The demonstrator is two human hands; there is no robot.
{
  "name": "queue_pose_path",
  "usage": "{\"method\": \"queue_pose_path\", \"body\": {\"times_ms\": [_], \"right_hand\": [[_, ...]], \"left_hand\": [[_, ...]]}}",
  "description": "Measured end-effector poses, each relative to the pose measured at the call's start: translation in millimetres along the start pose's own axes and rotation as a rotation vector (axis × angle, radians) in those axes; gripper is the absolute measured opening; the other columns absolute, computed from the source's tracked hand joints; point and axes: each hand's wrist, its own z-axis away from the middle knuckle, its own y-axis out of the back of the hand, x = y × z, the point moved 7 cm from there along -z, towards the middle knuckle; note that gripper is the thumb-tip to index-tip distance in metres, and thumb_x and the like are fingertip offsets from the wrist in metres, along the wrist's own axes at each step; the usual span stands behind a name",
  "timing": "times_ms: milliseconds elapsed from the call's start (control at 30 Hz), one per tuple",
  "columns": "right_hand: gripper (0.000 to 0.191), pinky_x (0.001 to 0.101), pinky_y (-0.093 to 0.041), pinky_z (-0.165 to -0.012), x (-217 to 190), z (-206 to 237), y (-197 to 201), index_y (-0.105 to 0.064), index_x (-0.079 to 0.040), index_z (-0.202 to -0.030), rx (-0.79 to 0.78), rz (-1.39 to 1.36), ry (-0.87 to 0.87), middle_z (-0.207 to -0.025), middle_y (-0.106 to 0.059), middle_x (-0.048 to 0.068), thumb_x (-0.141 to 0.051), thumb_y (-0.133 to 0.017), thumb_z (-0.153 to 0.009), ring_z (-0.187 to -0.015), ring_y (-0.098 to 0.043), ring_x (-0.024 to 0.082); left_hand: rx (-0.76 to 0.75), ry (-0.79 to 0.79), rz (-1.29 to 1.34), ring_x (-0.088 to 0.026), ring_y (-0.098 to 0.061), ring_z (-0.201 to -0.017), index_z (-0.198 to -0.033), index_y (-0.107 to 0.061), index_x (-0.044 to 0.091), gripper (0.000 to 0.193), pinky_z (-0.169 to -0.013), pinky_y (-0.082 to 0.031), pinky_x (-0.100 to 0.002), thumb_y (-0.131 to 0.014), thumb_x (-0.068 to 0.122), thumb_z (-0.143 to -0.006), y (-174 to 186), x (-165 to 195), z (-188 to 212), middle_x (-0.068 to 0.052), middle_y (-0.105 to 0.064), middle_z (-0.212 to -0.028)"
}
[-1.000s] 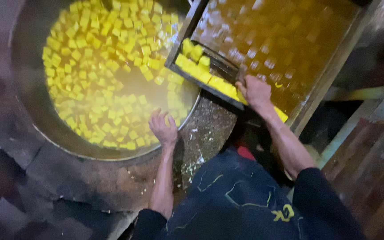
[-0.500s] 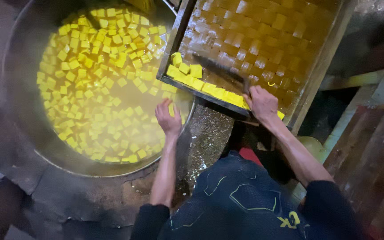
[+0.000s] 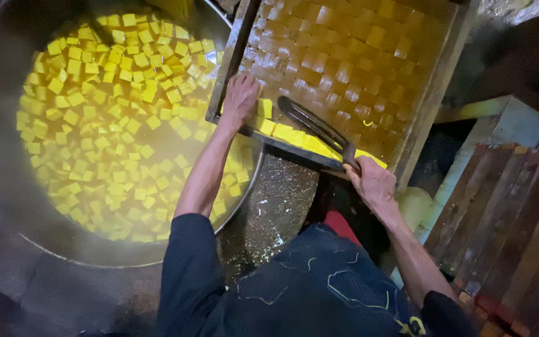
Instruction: The person uses a slotted skimmer to scoop yellow tofu cubes from a large vat of hot liquid and transfers them into a wooden draining tray, repeating the scooping and placing motion to fill the tray. At the end the person walks away from the vat and picks up a bowl of liquid.
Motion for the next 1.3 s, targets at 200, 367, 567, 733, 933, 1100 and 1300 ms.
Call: {"method": "queue_pose_path", "body": {"times_ms": [200,367,567,733,933,1100,1300], "right_hand": [[0.039,0.0511,-0.055,-0.065,-7.2,-9.6,3.6,-0.072,-0.01,-0.094,-0.229,0.087,-0.114,-0.084,-0.073,0.017,-0.049,-0.069,-0.092,-0.078,-0.072,0.038],[0.042,0.0516,-0.057,-0.071,-14.1,-43.1,15.3,-0.074,-0.012,-0.097,-0.334,0.158,-0.051,-0.084,-0.073,0.019,-0.053,-0.064,-0.098,-0.081,-0.072,0.04],[0.045,0.0523,-0.057,-0.075,1.9,-63.2,30.7,-0.078,-0.017,-0.109,-0.396,0.054,-0.081,-0.093,-0.076,0.019,-0.056,-0.064,-0.092,-0.087,-0.072,0.042],[0.045,0.0512,-0.057,-0.078,4.9,-66.8,28.1,-0.079,-0.018,-0.11,-0.393,0.041,-0.041,-0.096,-0.076,0.018,-0.057,-0.065,-0.091,-0.091,-0.072,0.04],[0.041,0.0471,-0.055,-0.078,-8.3,-77.9,61.7,-0.077,-0.006,-0.114,-0.153,-0.03,-0.046,-0.097,-0.075,0.021,-0.045,-0.069,-0.102,-0.092,-0.072,0.039],[0.024,0.0254,-0.053,-0.075,-138.2,-71.4,-33.4,-0.072,0.001,-0.116,-0.216,-0.796,0.145,-0.096,-0.071,0.004,-0.019,-0.069,-0.102,-0.085,-0.063,0.007],[0.044,0.0427,-0.054,-0.07,-255.9,-60.0,-207.8,-0.076,-0.003,-0.109,-0.639,-0.49,0.07,-0.084,-0.075,0.016,-0.044,-0.064,-0.097,-0.078,-0.07,0.029]], "left_hand": [[0.11,-0.215,-0.117,-0.028,-0.058,-0.123,-0.109,-0.066,0.016,0.029,-0.107,-0.029,-0.066,-0.06,0.011,-0.081,4.2,0.2,-9.1,-0.003,-0.066,-0.115],[-0.098,-0.135,-0.142,-0.02,-0.06,-0.116,-0.124,-0.065,0.012,0.031,-0.123,-0.018,-0.071,-0.057,0.005,-0.096,9.2,-18.7,4.8,-0.004,-0.066,-0.122],[0.168,-0.036,0.003,-0.033,-0.061,-0.126,-0.139,-0.058,0.009,0.07,-0.113,-0.024,-0.063,-0.054,-0.002,-0.07,67.5,-9.5,58.9,-0.014,-0.066,-0.134],[0.35,0.514,0.258,-0.038,-0.063,-0.106,-0.129,-0.062,0.003,0.047,-0.098,-0.047,-0.05,-0.063,0.001,-0.082,92.1,-17.6,173.0,-0.018,-0.066,-0.115],[0.451,1.245,0.284,-0.026,-0.066,-0.095,-0.134,-0.061,0.005,0.034,-0.084,-0.057,-0.039,-0.058,0.016,-0.102,78.2,-8.7,356.3,-0.011,-0.067,-0.114],[0.351,1.42,0.115,-0.031,-0.059,-0.117,-0.13,-0.062,0.003,0.038,-0.101,-0.051,-0.046,-0.064,0.023,-0.098,51.8,23.8,432.9,-0.015,-0.064,-0.122],[0.197,1.226,0.065,-0.042,-0.033,-0.145,-0.142,-0.053,0.003,0.069,-0.116,-0.026,-0.059,-0.071,0.041,-0.087,20.7,48.3,411.3,-0.021,-0.045,-0.153]]}}
